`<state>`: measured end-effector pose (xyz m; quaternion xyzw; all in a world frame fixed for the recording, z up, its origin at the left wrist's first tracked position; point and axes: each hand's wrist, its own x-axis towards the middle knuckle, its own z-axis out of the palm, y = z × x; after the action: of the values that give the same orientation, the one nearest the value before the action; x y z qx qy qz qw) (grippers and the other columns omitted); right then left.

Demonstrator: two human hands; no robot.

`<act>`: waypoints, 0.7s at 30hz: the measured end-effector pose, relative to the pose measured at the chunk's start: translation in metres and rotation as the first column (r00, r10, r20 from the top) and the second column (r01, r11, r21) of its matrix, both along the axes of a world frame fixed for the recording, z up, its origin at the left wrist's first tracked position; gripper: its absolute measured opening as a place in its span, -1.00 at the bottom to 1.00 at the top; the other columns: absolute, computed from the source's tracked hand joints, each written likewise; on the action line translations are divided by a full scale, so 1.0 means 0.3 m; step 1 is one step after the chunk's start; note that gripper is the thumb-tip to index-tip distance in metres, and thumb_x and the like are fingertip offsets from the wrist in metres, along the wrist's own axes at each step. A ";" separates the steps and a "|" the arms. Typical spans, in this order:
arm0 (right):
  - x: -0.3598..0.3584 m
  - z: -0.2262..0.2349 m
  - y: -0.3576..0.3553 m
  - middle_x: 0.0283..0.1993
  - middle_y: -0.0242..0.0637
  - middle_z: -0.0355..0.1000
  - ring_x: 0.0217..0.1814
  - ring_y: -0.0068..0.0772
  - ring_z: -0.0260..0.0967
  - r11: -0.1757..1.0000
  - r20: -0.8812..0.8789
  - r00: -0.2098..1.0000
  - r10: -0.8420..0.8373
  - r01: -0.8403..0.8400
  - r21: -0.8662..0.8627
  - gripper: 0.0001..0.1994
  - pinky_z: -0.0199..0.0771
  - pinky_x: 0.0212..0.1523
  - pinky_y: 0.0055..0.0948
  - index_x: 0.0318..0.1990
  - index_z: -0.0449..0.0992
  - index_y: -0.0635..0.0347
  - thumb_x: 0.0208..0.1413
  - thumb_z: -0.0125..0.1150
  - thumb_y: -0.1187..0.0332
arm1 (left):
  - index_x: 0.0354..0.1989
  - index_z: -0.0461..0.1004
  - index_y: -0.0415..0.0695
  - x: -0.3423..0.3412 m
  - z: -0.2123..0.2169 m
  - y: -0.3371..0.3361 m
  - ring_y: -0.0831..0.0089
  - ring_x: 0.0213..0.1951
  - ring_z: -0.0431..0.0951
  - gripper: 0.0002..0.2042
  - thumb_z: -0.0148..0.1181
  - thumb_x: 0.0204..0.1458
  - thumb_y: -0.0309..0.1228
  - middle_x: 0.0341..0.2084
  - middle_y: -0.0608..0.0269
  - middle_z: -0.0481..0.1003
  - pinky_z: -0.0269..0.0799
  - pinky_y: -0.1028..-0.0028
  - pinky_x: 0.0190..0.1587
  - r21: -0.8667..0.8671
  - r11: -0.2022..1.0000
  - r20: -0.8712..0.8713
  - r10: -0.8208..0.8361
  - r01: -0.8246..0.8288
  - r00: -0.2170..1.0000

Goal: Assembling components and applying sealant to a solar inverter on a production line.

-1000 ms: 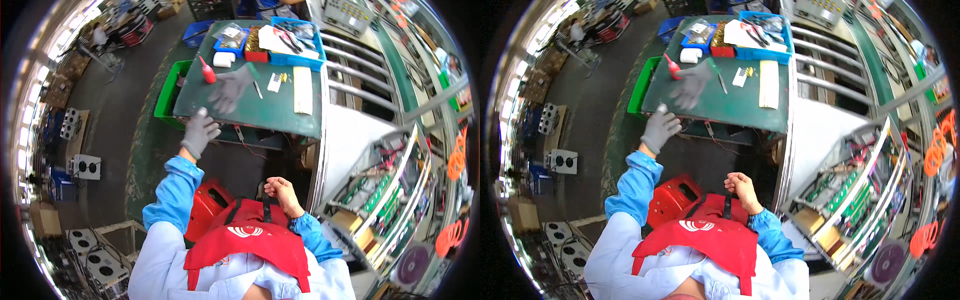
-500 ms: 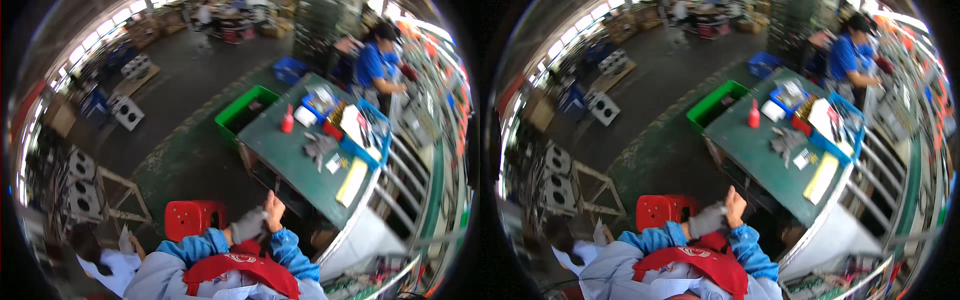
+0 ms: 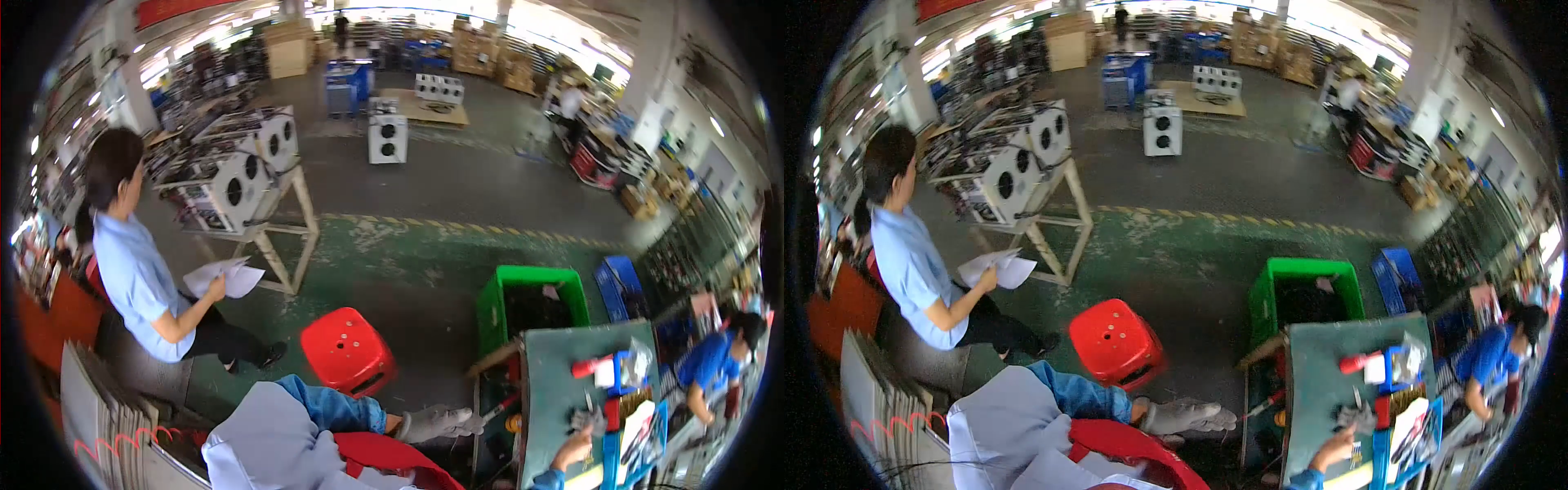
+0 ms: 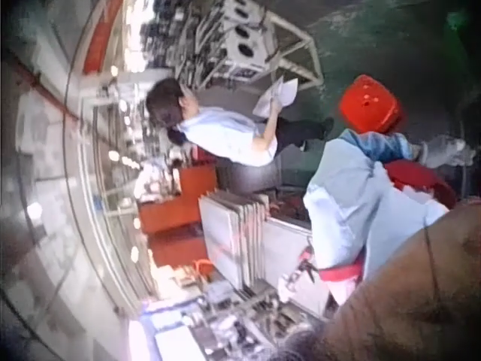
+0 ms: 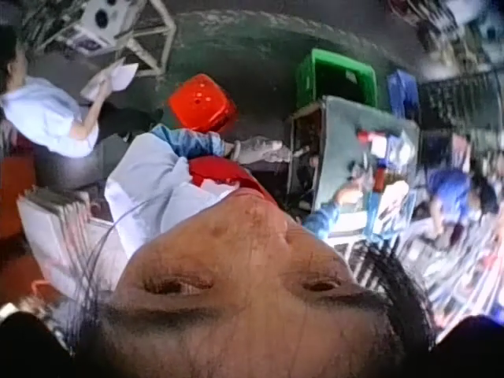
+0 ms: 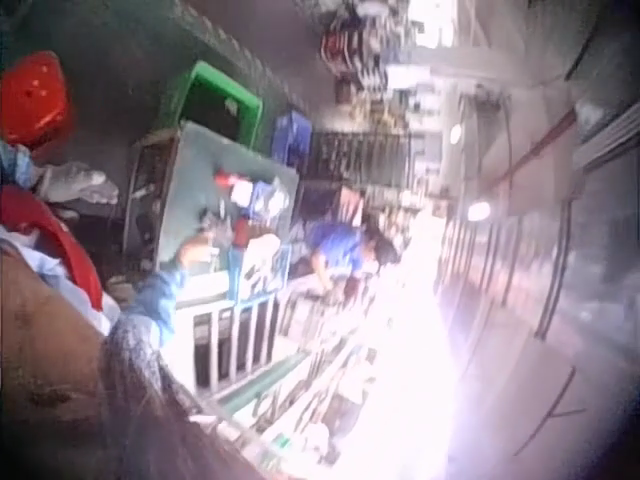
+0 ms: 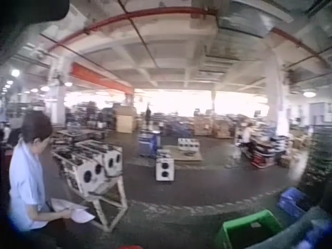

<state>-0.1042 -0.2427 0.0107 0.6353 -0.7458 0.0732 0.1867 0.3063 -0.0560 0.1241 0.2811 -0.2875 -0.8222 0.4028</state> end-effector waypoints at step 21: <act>0.849 0.354 0.559 -0.45 -0.08 0.49 -0.38 -0.33 0.47 0.777 0.997 -0.020 0.081 -0.624 -0.075 -0.82 0.46 -0.32 -0.29 -0.22 0.50 0.34 0.06 0.19 0.41 | 0.37 0.12 -0.22 -0.080 -0.025 -0.215 0.15 0.18 0.40 -0.42 -0.08 0.26 -0.14 0.23 -0.06 0.32 0.29 0.25 0.23 -0.148 0.960 0.245 -0.196 0.236 0.949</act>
<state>0.1505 -0.0749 0.1168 0.6113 -0.4708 0.3672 -0.5195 0.2823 -0.1205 0.1166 0.3038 -0.4324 -0.7951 0.2975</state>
